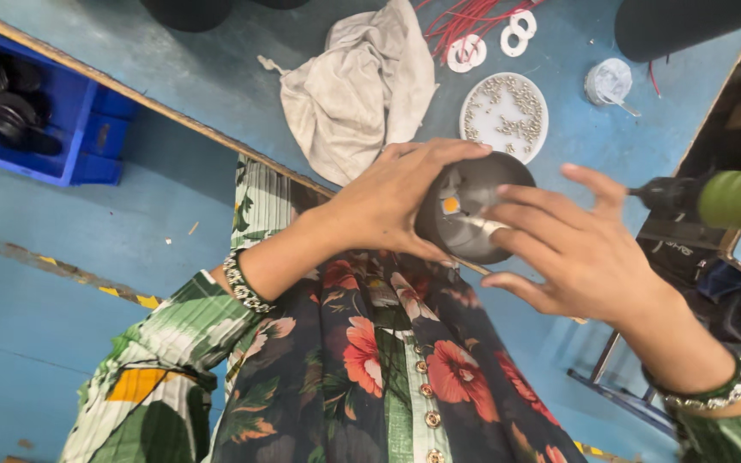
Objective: The person wipes the inside of a black cylindrical housing with a cloth, then inserts a small LED bulb and wires into the fixture. They use a green glue gun to apply adhesive around the bulb base and secure the components inside the housing.
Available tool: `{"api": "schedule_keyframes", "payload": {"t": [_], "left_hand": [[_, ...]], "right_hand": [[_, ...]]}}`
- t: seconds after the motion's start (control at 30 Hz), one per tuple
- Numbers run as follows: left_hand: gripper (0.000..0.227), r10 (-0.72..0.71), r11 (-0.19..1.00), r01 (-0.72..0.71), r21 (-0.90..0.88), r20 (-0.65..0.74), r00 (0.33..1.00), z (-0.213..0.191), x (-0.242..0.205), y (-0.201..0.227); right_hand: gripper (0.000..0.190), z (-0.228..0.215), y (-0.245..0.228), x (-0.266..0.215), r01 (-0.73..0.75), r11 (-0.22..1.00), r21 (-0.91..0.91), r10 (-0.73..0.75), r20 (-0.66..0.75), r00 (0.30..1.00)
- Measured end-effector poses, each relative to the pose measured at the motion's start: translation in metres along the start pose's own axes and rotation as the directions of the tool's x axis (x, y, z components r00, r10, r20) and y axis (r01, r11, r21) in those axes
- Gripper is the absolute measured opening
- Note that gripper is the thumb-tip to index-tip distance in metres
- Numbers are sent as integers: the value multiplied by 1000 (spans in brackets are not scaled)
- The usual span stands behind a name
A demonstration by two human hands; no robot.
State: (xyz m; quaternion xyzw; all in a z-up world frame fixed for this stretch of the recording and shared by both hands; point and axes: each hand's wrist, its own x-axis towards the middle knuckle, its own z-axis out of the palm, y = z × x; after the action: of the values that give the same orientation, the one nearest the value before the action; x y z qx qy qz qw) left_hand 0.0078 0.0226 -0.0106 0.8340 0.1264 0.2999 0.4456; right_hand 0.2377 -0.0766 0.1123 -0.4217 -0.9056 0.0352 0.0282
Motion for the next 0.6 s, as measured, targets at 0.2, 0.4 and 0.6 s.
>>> {"api": "schedule_keyframes", "payload": {"t": [0.2, 0.4, 0.6], "left_hand": [[91, 39, 978, -40, -203, -10, 999, -56, 8, 16], [33, -14, 976, -48, 212, 285, 958, -67, 50, 62], [11, -172, 629, -399, 667, 619, 766, 4, 91, 56]], "right_hand": [[45, 18, -27, -39, -202, 960, 192, 258, -339, 905], [42, 51, -51, -43, -285, 893, 349, 434, -497, 751], [39, 73, -64, -61, -285, 864, 415, 495, -596, 632]]}}
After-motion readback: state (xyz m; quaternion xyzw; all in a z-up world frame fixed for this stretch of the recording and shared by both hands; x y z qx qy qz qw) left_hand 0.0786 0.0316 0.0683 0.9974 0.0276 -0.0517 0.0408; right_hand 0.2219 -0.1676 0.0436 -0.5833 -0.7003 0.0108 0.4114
